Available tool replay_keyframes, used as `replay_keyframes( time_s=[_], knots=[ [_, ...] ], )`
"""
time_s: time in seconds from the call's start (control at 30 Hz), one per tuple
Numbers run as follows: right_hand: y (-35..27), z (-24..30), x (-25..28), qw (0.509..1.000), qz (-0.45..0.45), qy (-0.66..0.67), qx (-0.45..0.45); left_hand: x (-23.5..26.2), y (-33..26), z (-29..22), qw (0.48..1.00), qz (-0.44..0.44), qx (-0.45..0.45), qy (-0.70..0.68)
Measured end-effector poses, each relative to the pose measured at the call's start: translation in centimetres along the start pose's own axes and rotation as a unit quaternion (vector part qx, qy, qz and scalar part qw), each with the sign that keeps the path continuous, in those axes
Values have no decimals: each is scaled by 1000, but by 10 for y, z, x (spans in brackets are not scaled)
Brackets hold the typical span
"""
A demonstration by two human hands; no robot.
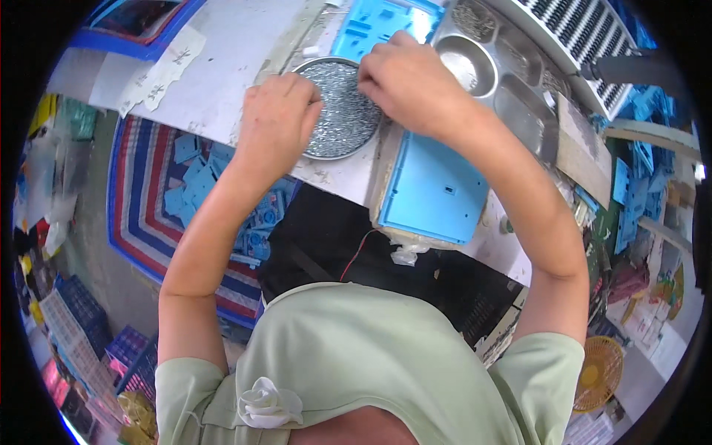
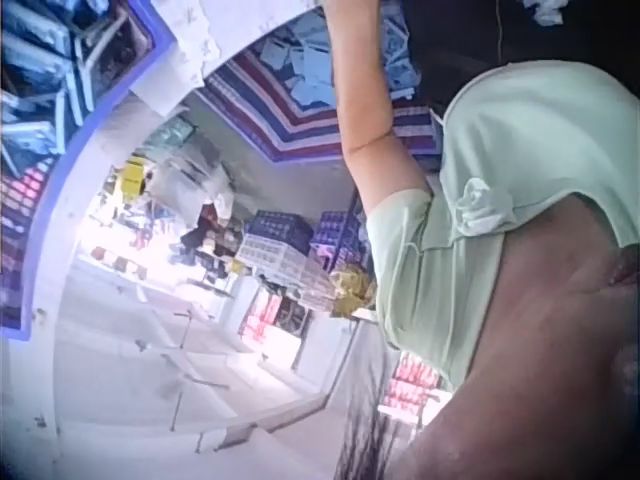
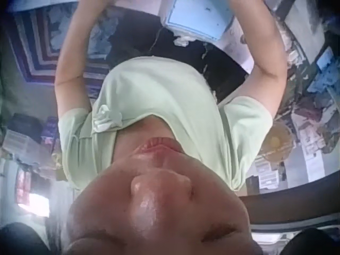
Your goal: Assembling the internal components of an electronic toy, including placing a speaker and soldering wires to a circuit board.
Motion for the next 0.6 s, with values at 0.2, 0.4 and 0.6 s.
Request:
replay_keyframes(
  time_s=[0.2,0.4,0.6],
  knots=[
    [-107,-51,63,909,-104,318,-248,0,6,6,996,-50,-15,-75],
    [-162,-56,61,726,-107,589,-340,-2,17,4,992,-2,69,-106],
    [-140,-45,57,671,-82,676,-294,-7,19,10,995,4,24,-99]
  ],
)
Point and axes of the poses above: each hand's wrist, its own y-axis towards the middle knuckle, its own x-axis out of the back of the hand, z = x × y, the point moved 2 cm from there along y, towards the middle knuckle, and after that the axes turned 4 degrees about x, right-handed, at the moved point
